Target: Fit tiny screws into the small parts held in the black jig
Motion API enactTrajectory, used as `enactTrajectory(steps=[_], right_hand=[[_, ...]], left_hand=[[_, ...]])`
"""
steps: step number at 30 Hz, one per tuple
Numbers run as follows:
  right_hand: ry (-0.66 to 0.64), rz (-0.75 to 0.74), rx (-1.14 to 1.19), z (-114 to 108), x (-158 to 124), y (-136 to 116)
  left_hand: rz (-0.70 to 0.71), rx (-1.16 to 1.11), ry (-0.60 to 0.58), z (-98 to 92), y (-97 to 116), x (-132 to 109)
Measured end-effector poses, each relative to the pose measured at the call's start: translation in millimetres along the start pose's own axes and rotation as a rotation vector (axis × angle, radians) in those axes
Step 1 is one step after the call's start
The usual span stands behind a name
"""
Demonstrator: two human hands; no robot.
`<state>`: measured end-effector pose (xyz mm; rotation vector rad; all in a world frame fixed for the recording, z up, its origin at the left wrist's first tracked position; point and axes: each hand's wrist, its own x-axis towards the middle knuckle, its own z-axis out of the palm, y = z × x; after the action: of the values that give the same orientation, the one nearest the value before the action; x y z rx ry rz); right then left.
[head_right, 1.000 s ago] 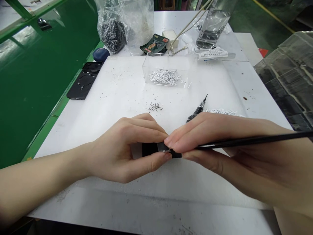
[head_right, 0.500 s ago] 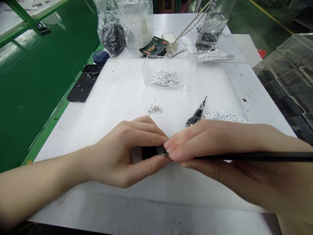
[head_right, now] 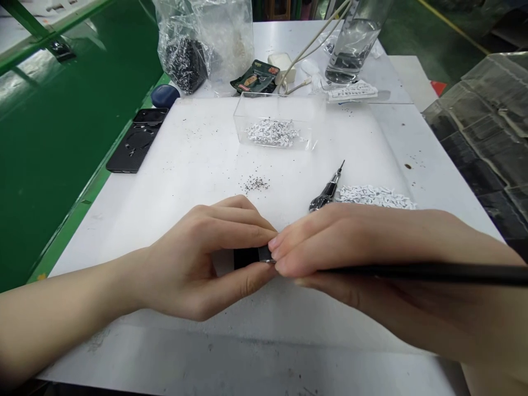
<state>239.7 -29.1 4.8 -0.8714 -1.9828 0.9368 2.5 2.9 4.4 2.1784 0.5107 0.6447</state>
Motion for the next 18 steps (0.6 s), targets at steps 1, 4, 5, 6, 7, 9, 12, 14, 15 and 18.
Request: enactTrajectory(steps=[1, 4, 5, 6, 7, 9, 12, 14, 15, 18], right_hand=[[-0.059, -0.022, -0.037, -2.4, 2.1, 0.4], [0.005, -0.027, -0.027, -6.4, 6.4, 0.8], [0.018, -0.017, -0.031, -6.5, 7.0, 0.5], [0.013, -0.007, -0.042, -6.3, 7.2, 0.0], [0.004, -0.004, -0.052, -6.0, 7.2, -0.6], [0.010, -0.004, -0.060, -5.5, 6.7, -1.9], [0.005, -0.004, -0.052, -6.0, 6.7, -2.4], [-0.012, -0.015, -0.034, -6.5, 7.6, -1.2], [-0.019, -0.020, -0.025, -6.6, 8.1, -0.4], [-0.025, -0.036, -0.005, -6.2, 8.7, 1.8]], left_hand=[[-0.002, 0.000, -0.003, 0.1, 0.3, -0.1], [-0.012, 0.008, -0.011, 0.1, 1.1, -0.2], [-0.015, 0.009, -0.012, 0.0, 1.3, -0.1], [-0.016, 0.009, -0.013, -0.1, 1.4, 0.0], [-0.018, 0.009, -0.010, -0.2, 1.6, 0.2], [-0.020, 0.006, -0.006, -0.5, 1.8, 0.5], [-0.020, 0.002, -0.014, -0.8, 1.8, 1.0], [-0.026, 0.000, -0.020, -1.1, 1.4, 1.4], [-0.029, -0.001, -0.021, -1.2, 1.2, 1.5], [-0.035, -0.009, -0.021, -1.3, 0.5, 1.7]])
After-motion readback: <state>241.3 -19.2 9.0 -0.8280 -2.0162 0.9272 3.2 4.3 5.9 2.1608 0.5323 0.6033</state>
